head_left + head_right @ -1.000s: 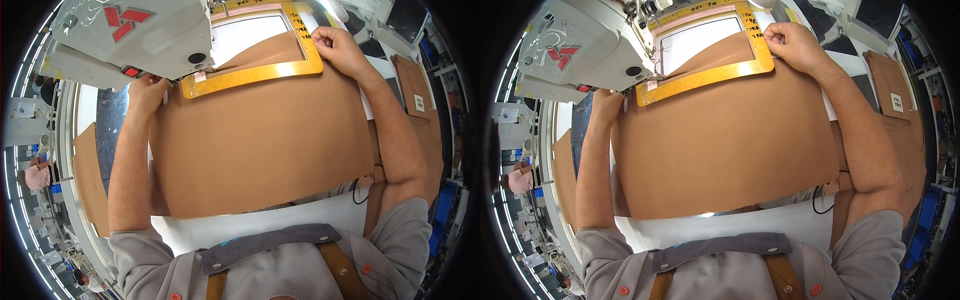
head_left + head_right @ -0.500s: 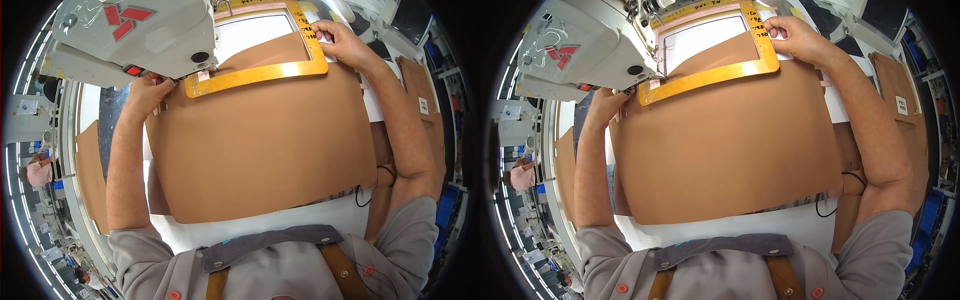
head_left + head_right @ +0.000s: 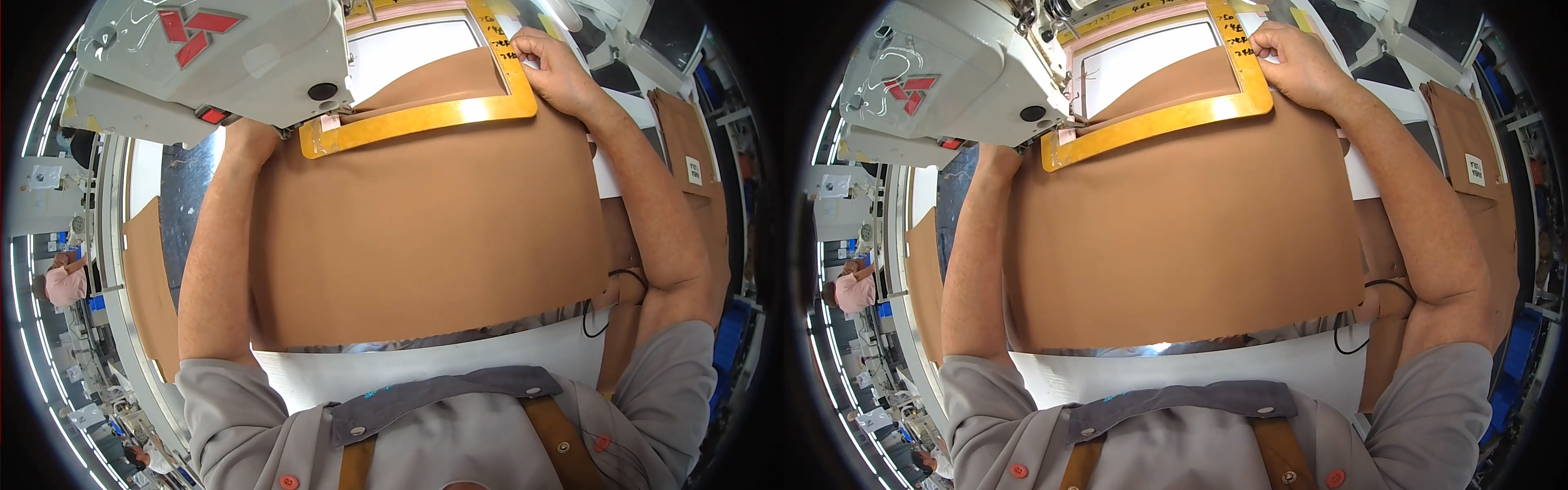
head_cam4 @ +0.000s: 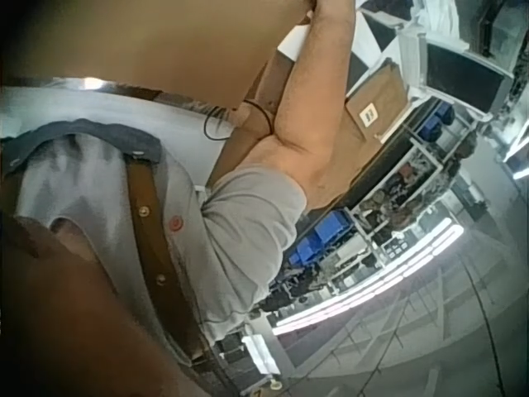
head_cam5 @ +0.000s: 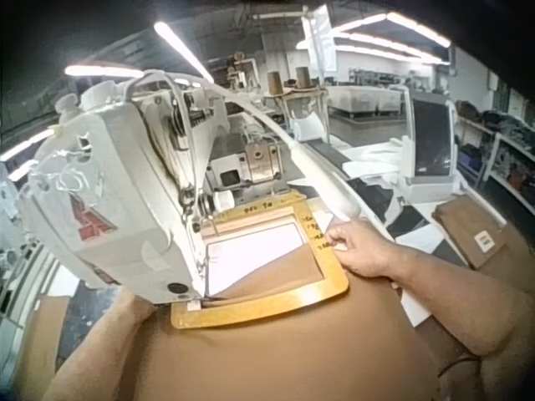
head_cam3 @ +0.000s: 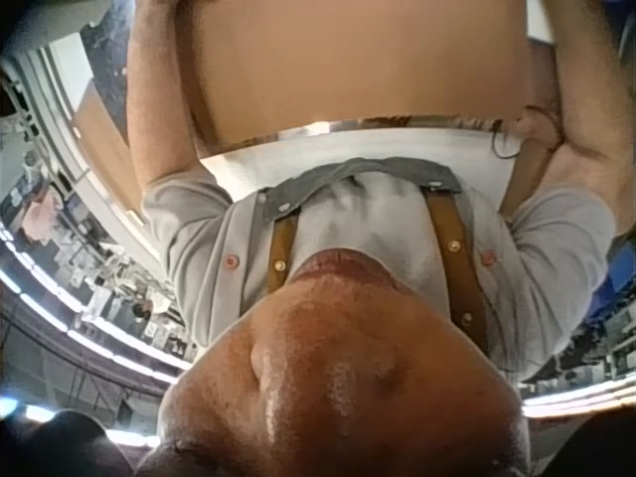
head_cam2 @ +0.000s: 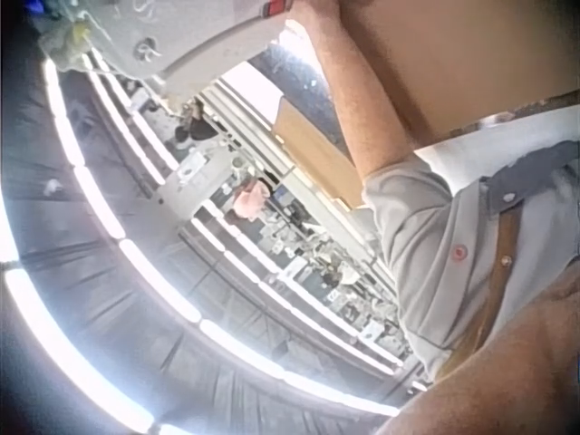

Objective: Operating an industrial sewing machine to attach a pocket panel to a leather base using a template frame.

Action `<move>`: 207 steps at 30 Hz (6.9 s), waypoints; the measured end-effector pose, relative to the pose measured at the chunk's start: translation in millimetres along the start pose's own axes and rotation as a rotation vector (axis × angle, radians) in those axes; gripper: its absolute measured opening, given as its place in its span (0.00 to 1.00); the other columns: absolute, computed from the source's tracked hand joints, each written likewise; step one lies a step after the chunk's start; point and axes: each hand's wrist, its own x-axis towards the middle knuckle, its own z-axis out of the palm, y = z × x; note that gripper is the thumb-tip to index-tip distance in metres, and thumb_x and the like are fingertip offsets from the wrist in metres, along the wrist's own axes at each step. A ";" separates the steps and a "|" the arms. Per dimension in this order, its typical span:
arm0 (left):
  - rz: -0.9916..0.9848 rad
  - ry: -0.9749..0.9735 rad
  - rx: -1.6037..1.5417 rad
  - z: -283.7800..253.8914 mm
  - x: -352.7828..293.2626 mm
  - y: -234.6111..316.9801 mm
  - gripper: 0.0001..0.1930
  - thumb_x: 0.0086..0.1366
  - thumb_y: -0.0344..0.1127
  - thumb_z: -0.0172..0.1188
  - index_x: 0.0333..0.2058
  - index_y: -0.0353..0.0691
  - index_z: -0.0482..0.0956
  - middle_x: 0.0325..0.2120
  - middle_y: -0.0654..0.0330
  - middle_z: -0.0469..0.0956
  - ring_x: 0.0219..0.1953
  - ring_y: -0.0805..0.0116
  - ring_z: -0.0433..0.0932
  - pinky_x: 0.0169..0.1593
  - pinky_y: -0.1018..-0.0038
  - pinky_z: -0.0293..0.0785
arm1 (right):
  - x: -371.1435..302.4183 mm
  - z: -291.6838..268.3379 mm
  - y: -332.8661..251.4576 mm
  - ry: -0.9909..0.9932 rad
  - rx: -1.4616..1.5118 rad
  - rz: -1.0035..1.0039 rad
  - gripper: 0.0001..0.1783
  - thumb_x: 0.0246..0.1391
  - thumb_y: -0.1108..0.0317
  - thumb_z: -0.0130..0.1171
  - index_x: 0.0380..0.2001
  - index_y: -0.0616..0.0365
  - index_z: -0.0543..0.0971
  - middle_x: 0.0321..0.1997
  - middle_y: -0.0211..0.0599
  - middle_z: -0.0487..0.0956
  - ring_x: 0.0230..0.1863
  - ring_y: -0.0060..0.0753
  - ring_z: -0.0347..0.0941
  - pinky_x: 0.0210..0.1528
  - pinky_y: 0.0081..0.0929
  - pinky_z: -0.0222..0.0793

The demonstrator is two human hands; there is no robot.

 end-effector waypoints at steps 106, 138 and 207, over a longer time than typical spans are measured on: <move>0.188 -0.096 0.393 -40.8 -109.0 55.0 0.31 0.74 0.53 0.49 0.65 0.34 0.69 0.69 0.49 0.66 0.73 0.56 0.60 0.75 0.50 0.40 | -90.7 -39.4 -42.7 0.063 -0.339 0.012 0.33 0.66 0.52 0.56 0.70 0.55 0.67 0.73 0.46 0.68 0.73 0.49 0.63 0.75 0.43 0.53; 0.245 0.010 0.506 -34.7 -153.0 60.0 0.41 0.68 0.65 0.55 0.65 0.33 0.70 0.62 0.44 0.73 0.67 0.55 0.71 0.75 0.51 0.47 | -123.8 -32.7 -36.5 -0.036 -0.485 0.003 0.36 0.70 0.44 0.42 0.73 0.53 0.63 0.77 0.40 0.62 0.80 0.47 0.50 0.80 0.52 0.38; 0.296 -0.157 0.496 -40.8 -141.2 66.1 0.35 0.68 0.62 0.55 0.65 0.46 0.75 0.65 0.55 0.73 0.72 0.55 0.65 0.77 0.49 0.36 | -150.3 -42.8 -37.0 0.142 -0.630 -0.151 0.33 0.62 0.38 0.58 0.57 0.53 0.81 0.61 0.37 0.80 0.69 0.35 0.70 0.71 0.48 0.62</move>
